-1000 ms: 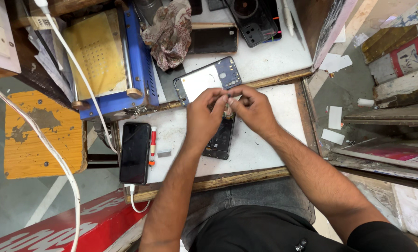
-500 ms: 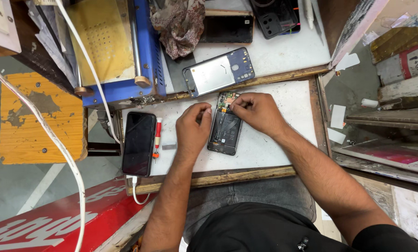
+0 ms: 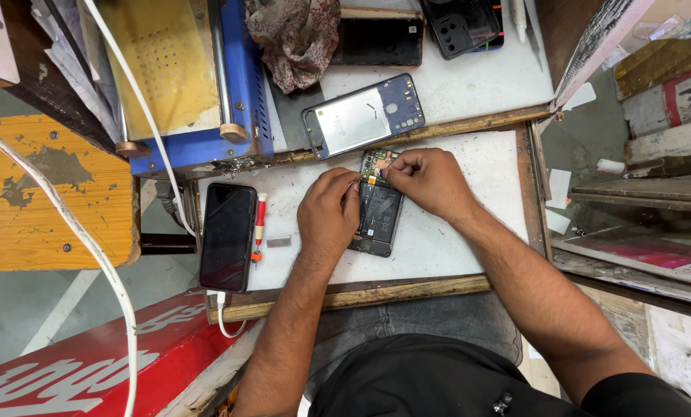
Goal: The person disassembles a smartphone, removes the back cover and battery, cleans the interior with a cloth, and reassembles the device by reconnecting internal components and replacing the back cover.
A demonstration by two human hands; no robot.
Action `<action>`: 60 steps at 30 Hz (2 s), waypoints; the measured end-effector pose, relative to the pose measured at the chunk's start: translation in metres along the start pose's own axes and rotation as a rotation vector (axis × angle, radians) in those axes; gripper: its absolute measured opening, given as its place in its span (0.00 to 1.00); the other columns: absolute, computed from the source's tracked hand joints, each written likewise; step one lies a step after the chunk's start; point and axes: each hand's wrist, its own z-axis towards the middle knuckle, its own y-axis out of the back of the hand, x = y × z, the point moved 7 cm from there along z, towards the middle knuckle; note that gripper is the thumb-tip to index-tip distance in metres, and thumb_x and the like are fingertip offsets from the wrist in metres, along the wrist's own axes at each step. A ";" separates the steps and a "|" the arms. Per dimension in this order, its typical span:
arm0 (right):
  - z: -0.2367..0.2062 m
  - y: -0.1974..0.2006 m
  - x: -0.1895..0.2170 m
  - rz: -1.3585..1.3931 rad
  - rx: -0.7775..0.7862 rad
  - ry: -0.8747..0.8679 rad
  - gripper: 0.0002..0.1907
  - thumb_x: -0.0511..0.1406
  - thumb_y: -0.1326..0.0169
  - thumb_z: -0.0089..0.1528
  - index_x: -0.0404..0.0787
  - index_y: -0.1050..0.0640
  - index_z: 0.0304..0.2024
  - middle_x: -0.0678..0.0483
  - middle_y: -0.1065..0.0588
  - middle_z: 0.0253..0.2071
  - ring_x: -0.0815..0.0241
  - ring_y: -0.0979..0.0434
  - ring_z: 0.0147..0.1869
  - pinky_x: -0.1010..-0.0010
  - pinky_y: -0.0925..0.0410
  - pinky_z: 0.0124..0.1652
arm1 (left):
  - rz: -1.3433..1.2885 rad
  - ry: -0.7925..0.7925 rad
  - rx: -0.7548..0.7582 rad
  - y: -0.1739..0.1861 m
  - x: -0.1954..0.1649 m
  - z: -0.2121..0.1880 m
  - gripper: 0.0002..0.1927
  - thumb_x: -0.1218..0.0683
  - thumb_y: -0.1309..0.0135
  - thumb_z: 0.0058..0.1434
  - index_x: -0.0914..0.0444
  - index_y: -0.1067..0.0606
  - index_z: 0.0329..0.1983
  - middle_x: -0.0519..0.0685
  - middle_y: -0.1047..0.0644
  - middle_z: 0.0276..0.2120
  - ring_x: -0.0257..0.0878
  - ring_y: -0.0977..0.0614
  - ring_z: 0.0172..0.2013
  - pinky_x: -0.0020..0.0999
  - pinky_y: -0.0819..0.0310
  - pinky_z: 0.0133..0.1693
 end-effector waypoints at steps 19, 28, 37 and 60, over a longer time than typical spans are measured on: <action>-0.001 -0.001 -0.002 -0.030 0.000 -0.068 0.09 0.38 0.38 0.62 0.38 0.17 0.34 0.55 0.21 0.23 0.69 0.26 0.23 0.77 0.33 0.22 | 0.286 -0.179 0.049 -0.006 -0.021 -0.007 0.18 0.62 0.40 0.60 0.58 0.19 0.54 0.48 0.21 0.51 0.41 0.19 0.43 0.35 0.19 0.42; -0.004 0.003 0.001 -0.066 0.008 -0.017 0.10 0.39 0.38 0.62 0.38 0.17 0.34 0.55 0.21 0.23 0.69 0.25 0.24 0.76 0.31 0.23 | 0.340 -0.270 0.092 -0.010 -0.027 -0.009 0.20 0.63 0.41 0.58 0.61 0.20 0.55 0.49 0.20 0.52 0.42 0.19 0.41 0.34 0.19 0.41; -0.006 0.004 0.001 -0.057 -0.003 -0.043 0.09 0.38 0.38 0.62 0.38 0.16 0.34 0.54 0.21 0.23 0.68 0.24 0.23 0.75 0.31 0.23 | 0.195 -0.220 0.022 -0.006 -0.015 -0.008 0.22 0.65 0.43 0.58 0.60 0.21 0.57 0.48 0.20 0.51 0.43 0.17 0.43 0.36 0.19 0.45; -0.018 0.015 0.016 -0.081 -0.118 0.106 0.07 0.36 0.39 0.62 0.38 0.19 0.35 0.56 0.23 0.23 0.69 0.26 0.24 0.76 0.33 0.23 | 0.483 -0.345 0.167 -0.007 -0.037 -0.004 0.18 0.61 0.39 0.54 0.59 0.20 0.50 0.48 0.21 0.49 0.42 0.19 0.40 0.35 0.20 0.33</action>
